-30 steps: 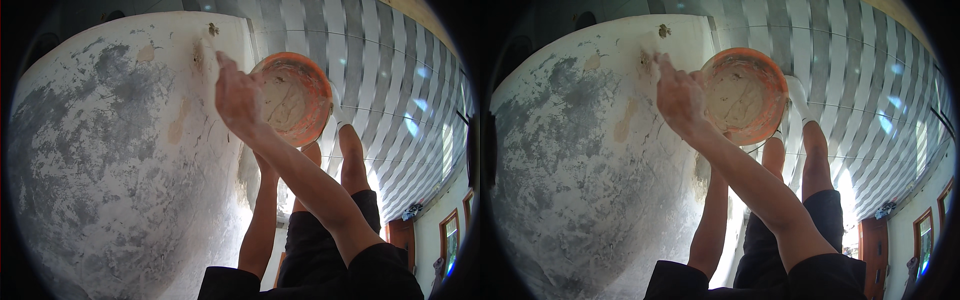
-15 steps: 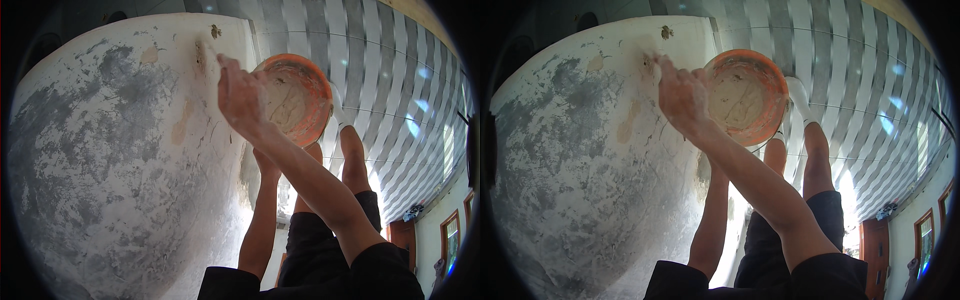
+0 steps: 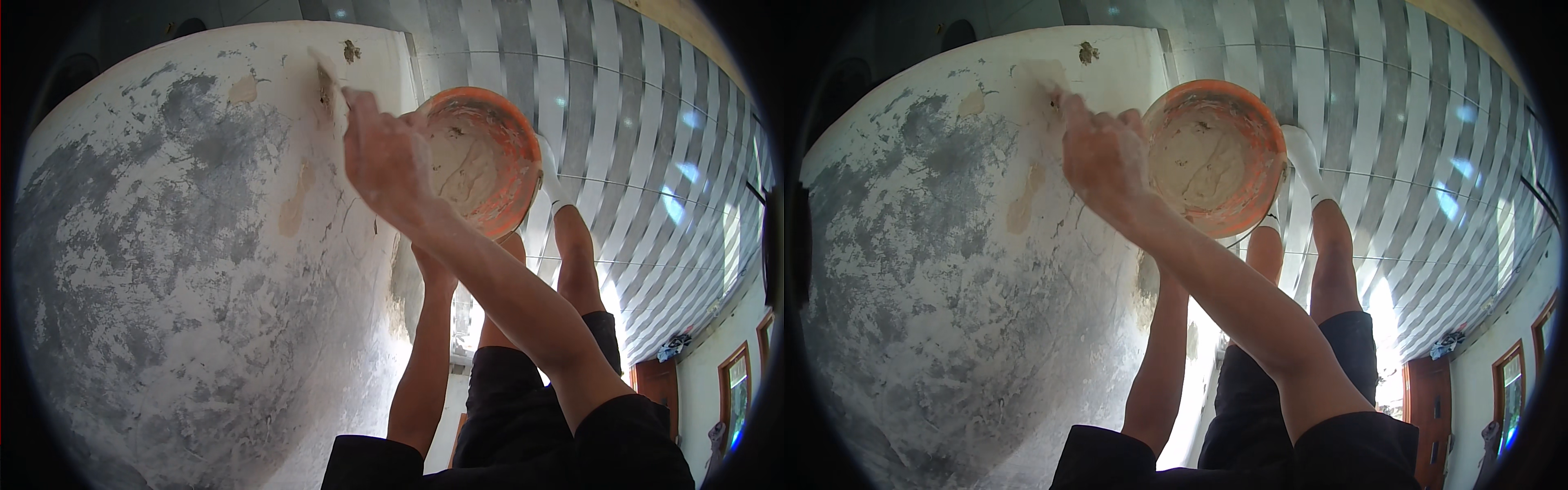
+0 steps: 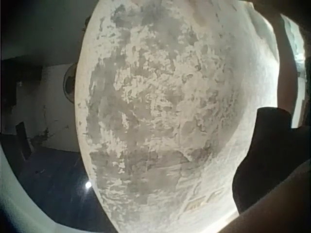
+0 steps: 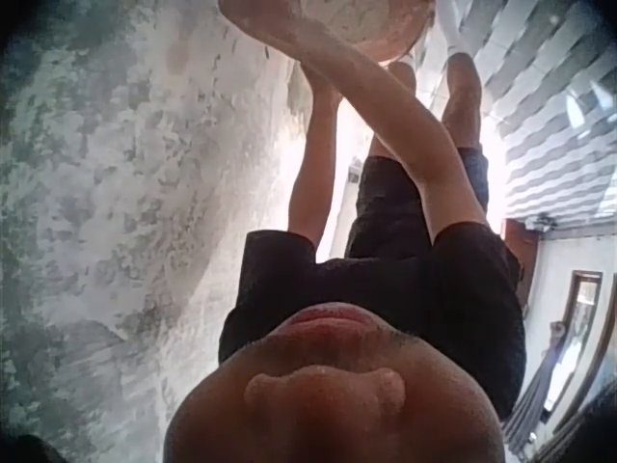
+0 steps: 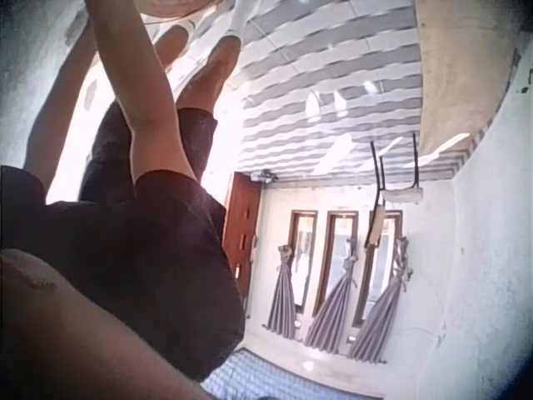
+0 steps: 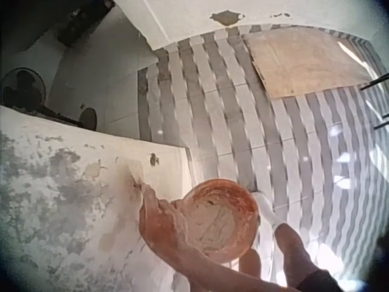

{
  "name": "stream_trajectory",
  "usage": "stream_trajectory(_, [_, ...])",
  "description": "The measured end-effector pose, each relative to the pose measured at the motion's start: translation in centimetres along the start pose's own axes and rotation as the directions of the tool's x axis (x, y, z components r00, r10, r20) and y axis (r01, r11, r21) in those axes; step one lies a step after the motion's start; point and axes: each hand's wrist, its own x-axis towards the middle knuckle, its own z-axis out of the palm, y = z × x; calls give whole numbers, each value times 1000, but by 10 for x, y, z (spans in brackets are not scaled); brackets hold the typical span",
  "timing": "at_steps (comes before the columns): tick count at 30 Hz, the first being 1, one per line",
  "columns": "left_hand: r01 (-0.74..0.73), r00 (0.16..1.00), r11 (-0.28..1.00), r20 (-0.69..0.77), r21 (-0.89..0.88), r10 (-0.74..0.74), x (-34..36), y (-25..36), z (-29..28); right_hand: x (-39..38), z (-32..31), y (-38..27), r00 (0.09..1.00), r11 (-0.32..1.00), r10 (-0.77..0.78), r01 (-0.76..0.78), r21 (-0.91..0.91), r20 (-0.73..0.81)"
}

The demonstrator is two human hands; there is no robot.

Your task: The person is applying plaster to a wall using a putty knife and a bucket.

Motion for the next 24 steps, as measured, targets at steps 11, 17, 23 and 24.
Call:
stream_trajectory(11, [43,993,938,86,343,-77,-3,-3,1,-6,-3,18,992,999,21,-17,37,-121])
stream_trajectory(17, [-73,996,997,57,-23,74,-5,-24,-2,-35,10,26,997,990,-62,68,123,-53])
stream_trajectory(23, [126,981,968,175,-219,-87,20,-53,-48,-18,14,9,993,997,10,-1,75,-118])
stream_trajectory(24, [127,981,969,170,-214,-91,22,-56,-39,-22,14,11,999,999,-17,18,31,-31])
